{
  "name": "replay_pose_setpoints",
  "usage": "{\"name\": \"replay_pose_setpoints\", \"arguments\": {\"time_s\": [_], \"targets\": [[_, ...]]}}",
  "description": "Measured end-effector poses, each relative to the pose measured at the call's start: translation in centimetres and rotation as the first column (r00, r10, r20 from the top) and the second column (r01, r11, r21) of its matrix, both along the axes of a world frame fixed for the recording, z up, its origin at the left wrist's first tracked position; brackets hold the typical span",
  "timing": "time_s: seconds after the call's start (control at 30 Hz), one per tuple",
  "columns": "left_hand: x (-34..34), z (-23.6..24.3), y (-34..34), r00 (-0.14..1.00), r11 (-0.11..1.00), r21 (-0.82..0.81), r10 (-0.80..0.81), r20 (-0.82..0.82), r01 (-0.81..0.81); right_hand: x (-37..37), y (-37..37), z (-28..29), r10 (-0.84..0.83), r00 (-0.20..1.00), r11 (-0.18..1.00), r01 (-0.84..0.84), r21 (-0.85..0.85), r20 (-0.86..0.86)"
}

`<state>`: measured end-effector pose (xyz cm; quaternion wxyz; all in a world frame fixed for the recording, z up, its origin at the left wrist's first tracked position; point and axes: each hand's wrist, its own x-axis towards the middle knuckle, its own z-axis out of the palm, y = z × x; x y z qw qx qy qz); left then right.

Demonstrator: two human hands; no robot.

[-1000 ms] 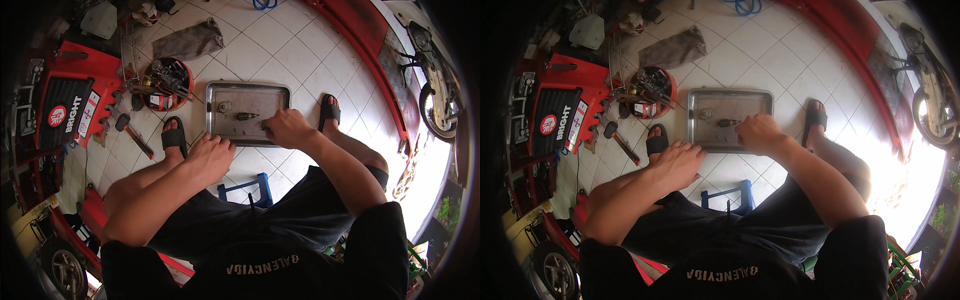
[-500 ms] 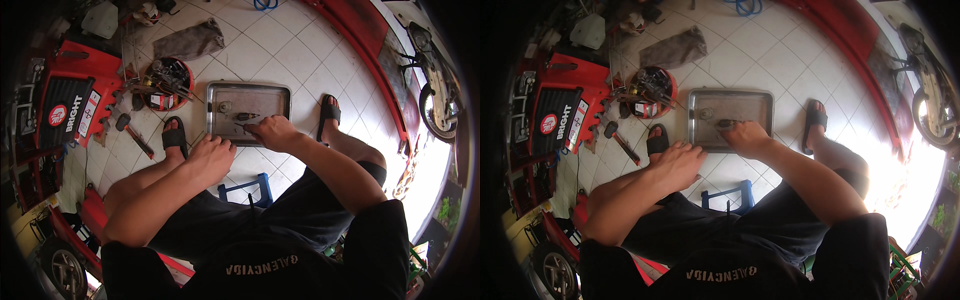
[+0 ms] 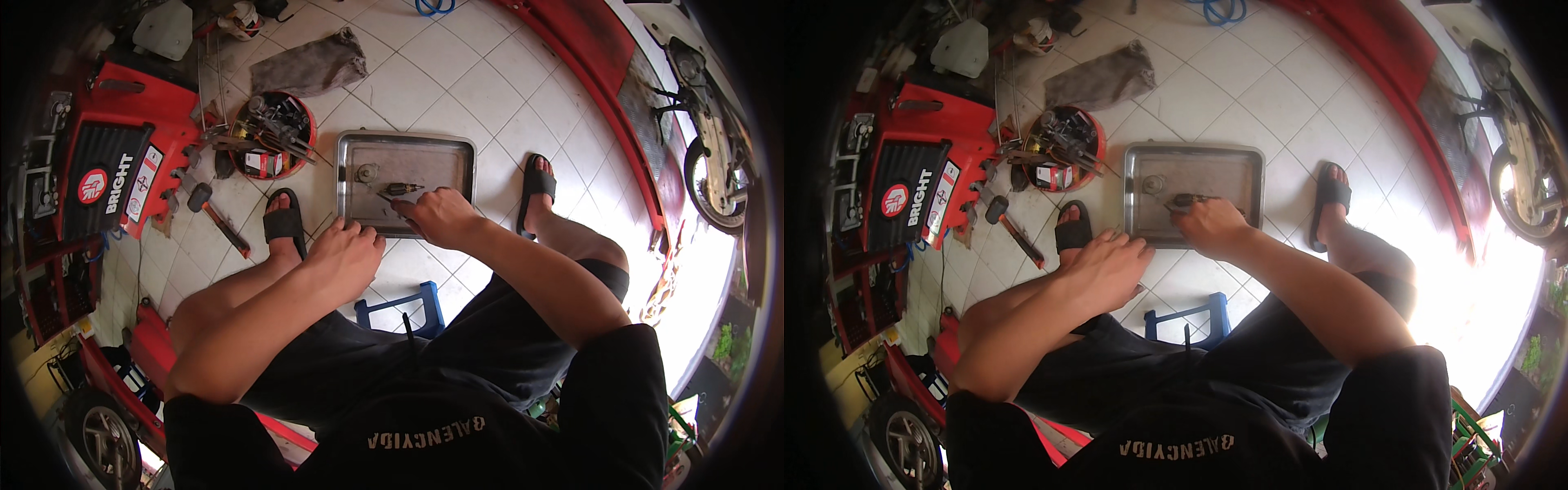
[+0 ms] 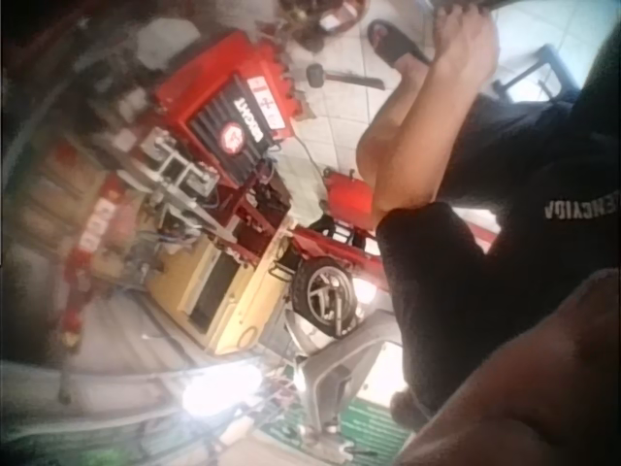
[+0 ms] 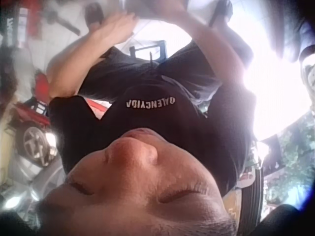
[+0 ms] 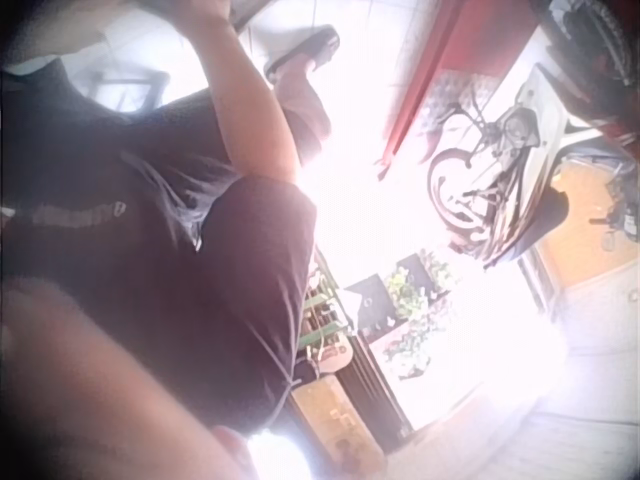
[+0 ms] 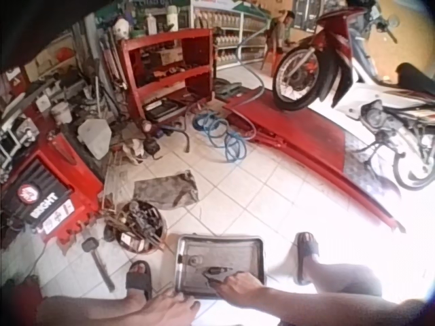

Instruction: The person sits on a low stool and uses a screwdriver to disassemble a cylindrical motorcycle part over a metal tray. They remove small components and place them into the tray, then continue to manipulate the main part with the tool.

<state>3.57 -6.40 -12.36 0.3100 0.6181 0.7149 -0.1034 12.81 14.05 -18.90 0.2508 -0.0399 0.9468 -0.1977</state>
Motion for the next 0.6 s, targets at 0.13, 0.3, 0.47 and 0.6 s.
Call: {"name": "replay_pose_setpoints", "arguments": {"time_s": [0.13,0.3,0.47,0.6], "targets": [[0.0,0.1,-0.1,1.0,0.999,0.022,-0.024,-0.02,0.024,0.2,0.0,0.2,-0.004,1.0,1.0,0.004,0.003,-0.003],[0.0,0.3,0.1,1.0,1.0,0.004,-0.017,-0.01,0.017,0.2,0.0,0.5,0.001,1.0,1.0,-0.002,0.005,0.031],[0.0,0.1,0.2,1.0,1.0,0.002,-0.021,-0.004,0.021,0.3,-0.1,1.3,0.114,0.993,0.992,-0.113,0.048,-0.015],[0.1,-0.1,0.0,0.999,0.999,0.019,-0.028,-0.02,0.029,1.1,0.2,0.7,0.175,0.984,0.983,-0.173,0.065,-0.035]]}}
